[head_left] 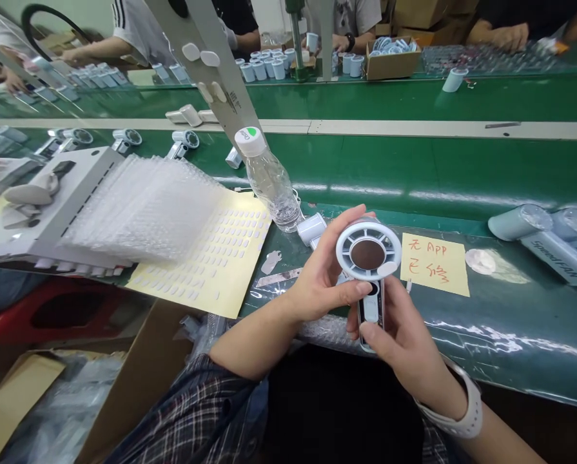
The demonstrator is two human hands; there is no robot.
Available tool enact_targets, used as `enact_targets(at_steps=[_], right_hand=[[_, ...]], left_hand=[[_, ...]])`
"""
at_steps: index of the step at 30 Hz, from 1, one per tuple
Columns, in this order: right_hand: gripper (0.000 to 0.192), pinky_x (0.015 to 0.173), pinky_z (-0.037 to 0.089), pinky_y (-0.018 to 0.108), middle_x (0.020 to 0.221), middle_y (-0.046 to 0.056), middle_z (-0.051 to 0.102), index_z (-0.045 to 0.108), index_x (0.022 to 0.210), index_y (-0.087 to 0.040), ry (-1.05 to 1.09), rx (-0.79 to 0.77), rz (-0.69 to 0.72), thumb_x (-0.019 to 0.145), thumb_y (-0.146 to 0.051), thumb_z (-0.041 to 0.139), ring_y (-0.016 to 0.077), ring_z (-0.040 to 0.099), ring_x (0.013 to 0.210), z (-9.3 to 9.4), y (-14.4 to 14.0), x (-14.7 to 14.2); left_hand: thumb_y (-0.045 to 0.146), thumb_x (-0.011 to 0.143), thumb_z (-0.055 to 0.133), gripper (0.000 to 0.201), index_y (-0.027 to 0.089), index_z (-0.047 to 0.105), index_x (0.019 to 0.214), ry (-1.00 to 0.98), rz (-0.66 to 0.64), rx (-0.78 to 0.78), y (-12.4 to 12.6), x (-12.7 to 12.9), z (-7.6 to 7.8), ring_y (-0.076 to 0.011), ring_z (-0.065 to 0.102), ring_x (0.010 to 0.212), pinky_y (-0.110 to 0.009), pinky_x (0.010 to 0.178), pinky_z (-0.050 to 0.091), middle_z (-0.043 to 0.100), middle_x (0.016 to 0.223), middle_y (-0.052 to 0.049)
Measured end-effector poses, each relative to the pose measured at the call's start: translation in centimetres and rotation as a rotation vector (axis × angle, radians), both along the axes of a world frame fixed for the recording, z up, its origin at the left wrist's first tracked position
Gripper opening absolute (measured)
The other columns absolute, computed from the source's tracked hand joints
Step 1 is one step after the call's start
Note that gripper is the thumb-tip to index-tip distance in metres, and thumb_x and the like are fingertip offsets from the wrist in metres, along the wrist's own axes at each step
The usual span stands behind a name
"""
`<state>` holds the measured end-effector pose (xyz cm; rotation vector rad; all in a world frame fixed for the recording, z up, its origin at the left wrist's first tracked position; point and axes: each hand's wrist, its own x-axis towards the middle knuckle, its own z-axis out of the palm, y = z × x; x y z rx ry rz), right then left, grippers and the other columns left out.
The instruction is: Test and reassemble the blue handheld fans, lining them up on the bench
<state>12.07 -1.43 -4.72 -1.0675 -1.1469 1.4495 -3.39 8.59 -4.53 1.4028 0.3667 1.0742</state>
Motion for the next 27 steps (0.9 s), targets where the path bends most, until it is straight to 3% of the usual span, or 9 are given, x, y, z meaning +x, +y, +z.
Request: enact_targets(at_steps=[3, 5, 8, 13, 20, 27], right_hand=[[0.053, 0.070, 0.063, 0.036, 0.102, 0.006, 0.071, 0.049, 0.145, -0.027, 0.111, -0.011, -0.015, 0.100, -0.044, 0.070, 0.0214, 0.071, 0.082, -1.0, 1.7, 1.0], [0.048, 0.065, 0.060, 0.033, 0.095, 0.003, 0.070, 0.054, 0.134, -0.025, 0.107, -0.008, -0.118, 0.095, -0.043, 0.076, 0.0182, 0.068, 0.074, -1.6, 3.5, 2.5], [0.040, 0.060, 0.058, 0.032, 0.097, 0.001, 0.069, 0.057, 0.116, -0.025, 0.135, 0.015, -0.277, 0.087, -0.041, 0.080, 0.0165, 0.066, 0.070, -1.9, 6.2, 5.2], [0.034, 0.057, 0.051, 0.028, 0.095, -0.002, 0.067, 0.054, 0.109, -0.025, 0.196, 0.098, -0.388, 0.086, -0.036, 0.076, 0.0137, 0.063, 0.065, -2.1, 7.2, 7.0], [0.049, 0.066, 0.053, 0.031, 0.093, -0.002, 0.068, 0.053, 0.119, -0.027, 0.173, 0.155, -0.382, 0.080, -0.034, 0.081, 0.0160, 0.064, 0.072, -3.6, 7.1, 6.1], [0.046, 0.068, 0.051, 0.032, 0.093, -0.002, 0.069, 0.052, 0.115, -0.027, 0.195, 0.156, -0.379, 0.080, -0.033, 0.081, 0.0155, 0.063, 0.071, -3.8, 7.0, 6.1]], left_hand=[[0.044, 0.092, 0.078, 0.093, 0.040, 0.023, 0.167, 0.145, 0.004, -0.013, 0.5, 0.2, -0.8, -0.0391, 0.046, 0.153, -0.061, 0.126, 0.045, 0.034, 0.173, -0.010], [0.048, 0.094, 0.075, 0.096, 0.040, 0.015, 0.168, 0.250, 0.102, 0.034, 0.9, 0.4, -1.4, -0.0388, 0.039, 0.158, -0.063, 0.130, 0.038, 0.023, 0.177, -0.012], [0.051, 0.095, 0.073, 0.090, 0.039, 0.020, 0.166, 0.403, 0.226, 0.176, 1.2, 0.5, -1.7, -0.0397, 0.026, 0.163, -0.066, 0.131, 0.034, 0.014, 0.177, -0.012], [0.049, 0.097, 0.069, 0.071, 0.036, 0.035, 0.158, 0.555, 0.215, 0.278, 1.1, 0.6, -1.3, -0.0389, 0.024, 0.163, -0.068, 0.130, 0.034, 0.021, 0.172, -0.013], [0.042, 0.098, 0.067, 0.061, 0.032, 0.040, 0.152, 0.585, 0.238, 0.279, 1.2, 0.9, -1.3, -0.0353, 0.029, 0.160, -0.067, 0.130, 0.035, 0.026, 0.167, -0.014], [0.041, 0.096, 0.066, 0.058, 0.028, 0.044, 0.149, 0.622, 0.238, 0.270, 1.2, 1.0, -1.1, -0.0350, 0.030, 0.160, -0.067, 0.131, 0.032, 0.029, 0.166, -0.016]])
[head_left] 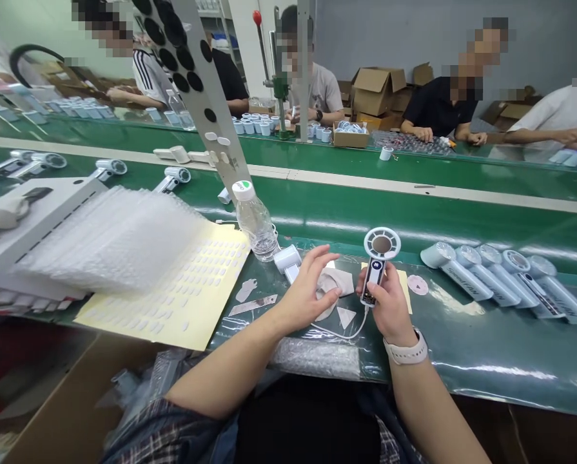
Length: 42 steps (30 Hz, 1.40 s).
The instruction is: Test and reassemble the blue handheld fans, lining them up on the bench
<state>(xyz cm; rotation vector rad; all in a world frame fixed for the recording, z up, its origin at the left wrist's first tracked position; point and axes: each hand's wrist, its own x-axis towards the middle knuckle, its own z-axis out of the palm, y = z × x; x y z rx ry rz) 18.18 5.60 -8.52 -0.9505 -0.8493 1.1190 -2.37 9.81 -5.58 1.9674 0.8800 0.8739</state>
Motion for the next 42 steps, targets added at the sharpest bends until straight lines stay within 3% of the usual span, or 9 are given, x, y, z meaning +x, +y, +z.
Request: enact_targets(at_steps=[28, 42], right_hand=[[0.040, 0.068, 0.050, 0.033, 0.095, 0.000, 0.068, 0.059, 0.108, -0.027, 0.049, 0.043, 0.072, 0.081, -0.044, 0.083, 0.0162, 0.063, 0.070, 0.7, -0.7, -0.6], [0.046, 0.066, 0.053, 0.034, 0.095, 0.000, 0.069, 0.057, 0.111, -0.027, -0.026, 0.074, 0.094, 0.083, -0.050, 0.085, 0.0159, 0.064, 0.066, 0.4, -1.1, -0.9]], left_hand=[[0.036, 0.095, 0.067, 0.052, 0.027, 0.051, 0.144, 0.034, -0.020, 0.035, -0.7, -0.1, 0.5, -0.0367, 0.031, 0.161, -0.066, 0.133, 0.030, 0.032, 0.168, -0.016], [0.040, 0.096, 0.068, 0.053, 0.026, 0.052, 0.144, 0.008, -0.028, 0.075, -0.5, -0.2, 0.3, -0.0376, 0.033, 0.159, -0.066, 0.132, 0.032, 0.033, 0.166, -0.016]])
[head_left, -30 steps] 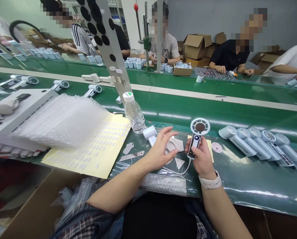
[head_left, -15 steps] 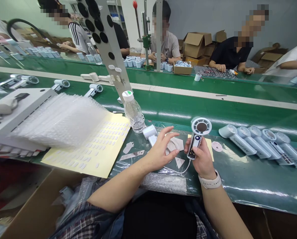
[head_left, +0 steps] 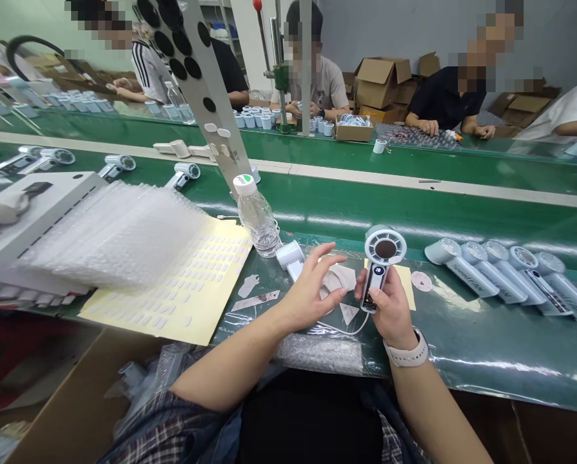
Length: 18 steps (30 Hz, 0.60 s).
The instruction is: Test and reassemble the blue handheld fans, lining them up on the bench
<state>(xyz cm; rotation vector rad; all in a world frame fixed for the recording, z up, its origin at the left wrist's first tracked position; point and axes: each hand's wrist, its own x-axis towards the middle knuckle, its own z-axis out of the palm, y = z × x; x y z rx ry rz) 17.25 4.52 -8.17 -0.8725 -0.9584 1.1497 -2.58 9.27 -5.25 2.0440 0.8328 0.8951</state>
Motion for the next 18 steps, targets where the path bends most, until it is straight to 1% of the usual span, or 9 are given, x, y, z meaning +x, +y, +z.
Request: enact_targets(at_steps=[2, 5, 6, 7, 9, 12, 15, 18], right_hand=[[0.049, 0.065, 0.054, 0.035, 0.094, 0.000, 0.069, 0.056, 0.113, -0.027, -0.010, -0.003, 0.014, 0.082, -0.051, 0.086, 0.0165, 0.063, 0.066, 0.0, -0.1, -0.2], [0.051, 0.065, 0.057, 0.037, 0.096, 0.002, 0.070, 0.055, 0.115, -0.028, -0.022, -0.010, 0.067, 0.084, -0.055, 0.084, 0.0186, 0.064, 0.068, 0.3, -0.4, -0.7], [0.051, 0.066, 0.058, 0.038, 0.098, 0.003, 0.070, 0.054, 0.115, -0.028, -0.027, -0.013, 0.091, 0.084, -0.056, 0.083, 0.0192, 0.065, 0.069, 0.5, -0.6, -0.9], [0.050, 0.066, 0.059, 0.039, 0.099, 0.004, 0.070, 0.054, 0.115, -0.028, -0.031, -0.017, 0.115, 0.085, -0.057, 0.083, 0.0197, 0.065, 0.070, 0.7, -0.9, -1.2], [0.048, 0.068, 0.061, 0.040, 0.102, 0.005, 0.070, 0.055, 0.118, -0.029, -0.021, -0.024, 0.167, 0.087, -0.056, 0.082, 0.0203, 0.067, 0.072, 1.3, -1.7, -1.9], [0.047, 0.069, 0.062, 0.041, 0.104, 0.005, 0.069, 0.056, 0.125, -0.029, 0.017, -0.039, 0.266, 0.091, -0.051, 0.080, 0.0216, 0.070, 0.076, 2.1, -3.4, -2.9], [0.049, 0.069, 0.063, 0.042, 0.109, 0.007, 0.070, 0.053, 0.132, -0.031, 0.030, -0.086, 0.362, 0.094, -0.050, 0.079, 0.0238, 0.073, 0.080, 2.6, -5.1, -3.5], [0.051, 0.072, 0.064, 0.042, 0.108, 0.007, 0.072, 0.051, 0.136, -0.033, 0.036, -0.120, 0.452, 0.096, -0.047, 0.078, 0.0257, 0.076, 0.085, 2.7, -6.4, -3.9]], left_hand=[[0.042, 0.096, 0.070, 0.062, 0.030, 0.045, 0.152, -0.059, -0.022, 0.031, 0.0, 0.1, -0.3, -0.0368, 0.035, 0.158, -0.064, 0.130, 0.037, 0.034, 0.166, -0.015], [0.046, 0.098, 0.069, 0.086, 0.040, 0.018, 0.167, -0.200, -0.086, 0.113, 0.1, 0.3, -1.1, -0.0349, 0.038, 0.157, -0.060, 0.124, 0.046, 0.035, 0.168, -0.013], [0.049, 0.099, 0.068, 0.091, 0.043, 0.011, 0.168, -0.237, -0.101, 0.148, 0.1, 0.4, -1.3, -0.0346, 0.039, 0.157, -0.059, 0.123, 0.048, 0.035, 0.169, -0.012], [0.052, 0.099, 0.067, 0.092, 0.044, 0.007, 0.169, -0.264, -0.106, 0.182, 0.1, 0.4, -1.5, -0.0344, 0.040, 0.156, -0.059, 0.123, 0.049, 0.035, 0.169, -0.011], [0.060, 0.099, 0.064, 0.090, 0.044, 0.009, 0.169, -0.299, -0.090, 0.250, 0.1, 0.4, -1.7, -0.0340, 0.042, 0.155, -0.057, 0.124, 0.048, 0.038, 0.169, -0.010], [0.066, 0.099, 0.059, 0.085, 0.040, 0.019, 0.169, -0.331, -0.027, 0.349, -0.2, 0.1, -1.5, -0.0331, 0.047, 0.152, -0.055, 0.126, 0.045, 0.046, 0.164, -0.010], [0.071, 0.098, 0.057, 0.078, 0.038, 0.032, 0.164, -0.337, 0.035, 0.433, -0.6, -0.2, -0.9, -0.0348, 0.052, 0.148, -0.058, 0.125, 0.045, 0.053, 0.157, -0.010], [0.070, 0.098, 0.056, 0.070, 0.041, 0.037, 0.158, -0.372, 0.033, 0.458, -0.6, -0.6, -0.2, -0.0354, 0.057, 0.143, -0.061, 0.123, 0.046, 0.059, 0.150, -0.007]])
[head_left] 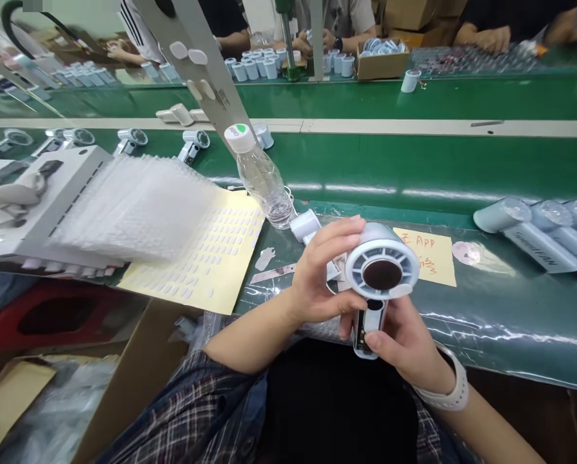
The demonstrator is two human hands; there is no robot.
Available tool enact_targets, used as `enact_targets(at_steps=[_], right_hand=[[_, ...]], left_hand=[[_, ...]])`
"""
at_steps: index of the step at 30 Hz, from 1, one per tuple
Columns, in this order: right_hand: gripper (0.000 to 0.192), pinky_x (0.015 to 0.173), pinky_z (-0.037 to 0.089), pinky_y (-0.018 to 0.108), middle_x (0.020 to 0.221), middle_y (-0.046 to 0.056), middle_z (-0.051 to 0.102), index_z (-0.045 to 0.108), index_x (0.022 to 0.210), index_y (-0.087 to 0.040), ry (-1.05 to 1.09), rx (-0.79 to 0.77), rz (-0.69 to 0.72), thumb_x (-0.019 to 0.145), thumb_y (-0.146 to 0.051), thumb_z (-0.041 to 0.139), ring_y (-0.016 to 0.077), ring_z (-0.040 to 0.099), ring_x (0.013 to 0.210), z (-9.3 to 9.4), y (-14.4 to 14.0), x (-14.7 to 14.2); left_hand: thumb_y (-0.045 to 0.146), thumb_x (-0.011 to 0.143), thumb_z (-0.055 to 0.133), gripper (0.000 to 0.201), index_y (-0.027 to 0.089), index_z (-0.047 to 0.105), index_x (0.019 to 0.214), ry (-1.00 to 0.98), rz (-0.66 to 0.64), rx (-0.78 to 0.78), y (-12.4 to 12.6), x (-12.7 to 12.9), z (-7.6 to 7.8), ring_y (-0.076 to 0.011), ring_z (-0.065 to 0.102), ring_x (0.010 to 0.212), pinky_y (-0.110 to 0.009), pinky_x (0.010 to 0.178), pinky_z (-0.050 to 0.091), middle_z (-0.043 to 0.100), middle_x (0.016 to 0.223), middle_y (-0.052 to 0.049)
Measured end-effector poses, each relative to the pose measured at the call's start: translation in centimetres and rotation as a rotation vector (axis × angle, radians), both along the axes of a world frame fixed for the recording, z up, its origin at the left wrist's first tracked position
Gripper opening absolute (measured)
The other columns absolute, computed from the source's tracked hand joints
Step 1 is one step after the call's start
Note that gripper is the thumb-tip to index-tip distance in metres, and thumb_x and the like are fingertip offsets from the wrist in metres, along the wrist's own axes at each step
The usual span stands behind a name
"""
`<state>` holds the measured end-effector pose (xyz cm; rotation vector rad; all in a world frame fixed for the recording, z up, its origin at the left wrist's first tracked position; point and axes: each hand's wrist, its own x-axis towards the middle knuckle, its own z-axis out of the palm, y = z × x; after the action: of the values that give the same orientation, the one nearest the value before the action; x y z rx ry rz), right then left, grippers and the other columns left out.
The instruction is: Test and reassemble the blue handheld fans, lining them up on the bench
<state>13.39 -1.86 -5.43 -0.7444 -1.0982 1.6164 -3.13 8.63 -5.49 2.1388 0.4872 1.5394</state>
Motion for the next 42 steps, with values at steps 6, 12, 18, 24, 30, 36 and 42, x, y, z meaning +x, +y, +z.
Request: enact_targets(at_steps=[6, 12, 18, 24, 30, 36, 42], right_hand=[[0.055, 0.076, 0.065, 0.042, 0.108, 0.007, 0.072, 0.051, 0.143, -0.031, 0.030, 0.032, 0.073, 0.096, -0.045, 0.078, 0.0247, 0.077, 0.087, -0.2, -0.9, 0.0], [0.058, 0.079, 0.065, 0.040, 0.117, 0.008, 0.071, 0.051, 0.145, -0.033, 0.054, 0.031, 0.098, 0.095, -0.041, 0.080, 0.0231, 0.078, 0.089, -0.7, -1.2, 0.3], [0.063, 0.079, 0.064, 0.035, 0.117, 0.006, 0.070, 0.050, 0.149, -0.035, 0.072, 0.024, 0.099, 0.095, -0.039, 0.081, 0.0205, 0.078, 0.090, -1.0, -1.2, 0.5], [0.063, 0.077, 0.065, 0.035, 0.115, 0.007, 0.070, 0.049, 0.147, -0.033, 0.028, 0.014, 0.060, 0.095, -0.041, 0.082, 0.0206, 0.079, 0.088, -0.5, -1.2, 0.6], [0.063, 0.072, 0.065, 0.035, 0.103, 0.005, 0.073, 0.047, 0.143, -0.032, -0.065, -0.003, 0.004, 0.092, -0.045, 0.083, 0.0218, 0.078, 0.082, -0.1, -1.4, 0.9], [0.065, 0.083, 0.065, 0.044, 0.130, 0.013, 0.070, 0.054, 0.136, -0.030, -0.347, -0.026, -0.182, 0.083, -0.046, 0.089, 0.0305, 0.075, 0.104, 0.1, -0.4, 0.7], [0.050, 0.083, 0.064, 0.044, 0.110, 0.008, 0.077, 0.053, 0.129, -0.030, -0.373, 0.053, -0.785, 0.090, -0.045, 0.081, 0.0260, 0.076, 0.092, 0.6, 0.9, 9.7]], left_hand=[[0.062, 0.095, 0.067, 0.074, 0.035, 0.044, 0.159, -0.060, -0.153, 0.031, 0.2, -0.4, 0.9, -0.0331, 0.062, 0.136, -0.054, 0.118, 0.052, 0.065, 0.142, -0.007], [0.065, 0.095, 0.066, 0.071, 0.034, 0.050, 0.156, -0.061, -0.101, 0.019, 0.0, -0.4, 1.0, -0.0309, 0.066, 0.130, -0.051, 0.113, 0.057, 0.067, 0.138, -0.007], [0.069, 0.094, 0.062, 0.069, 0.037, 0.049, 0.154, -0.027, -0.053, 0.017, 0.2, -0.4, 0.9, -0.0324, 0.068, 0.126, -0.054, 0.108, 0.060, 0.068, 0.135, -0.008], [0.059, 0.095, 0.069, 0.067, 0.031, 0.052, 0.153, -0.092, -0.143, -0.002, 0.3, -0.2, 0.8, -0.0311, 0.065, 0.132, -0.051, 0.115, 0.056, 0.066, 0.138, -0.009], [0.048, 0.094, 0.075, 0.071, 0.018, 0.052, 0.154, -0.162, -0.272, 0.024, 0.6, 0.0, 1.0, -0.0314, 0.060, 0.140, -0.048, 0.122, 0.053, 0.062, 0.144, -0.013], [0.048, 0.092, 0.080, 0.072, 0.022, 0.053, 0.153, -0.092, -0.176, 0.049, 1.0, 0.3, 0.4, -0.0293, 0.062, 0.137, -0.049, 0.121, 0.053, 0.064, 0.141, -0.012], [0.051, 0.088, 0.084, 0.076, 0.030, 0.052, 0.153, 0.042, 0.041, -0.103, 1.3, 0.0, -1.1, -0.0318, 0.056, 0.143, -0.054, 0.118, 0.053, 0.058, 0.151, -0.014]])
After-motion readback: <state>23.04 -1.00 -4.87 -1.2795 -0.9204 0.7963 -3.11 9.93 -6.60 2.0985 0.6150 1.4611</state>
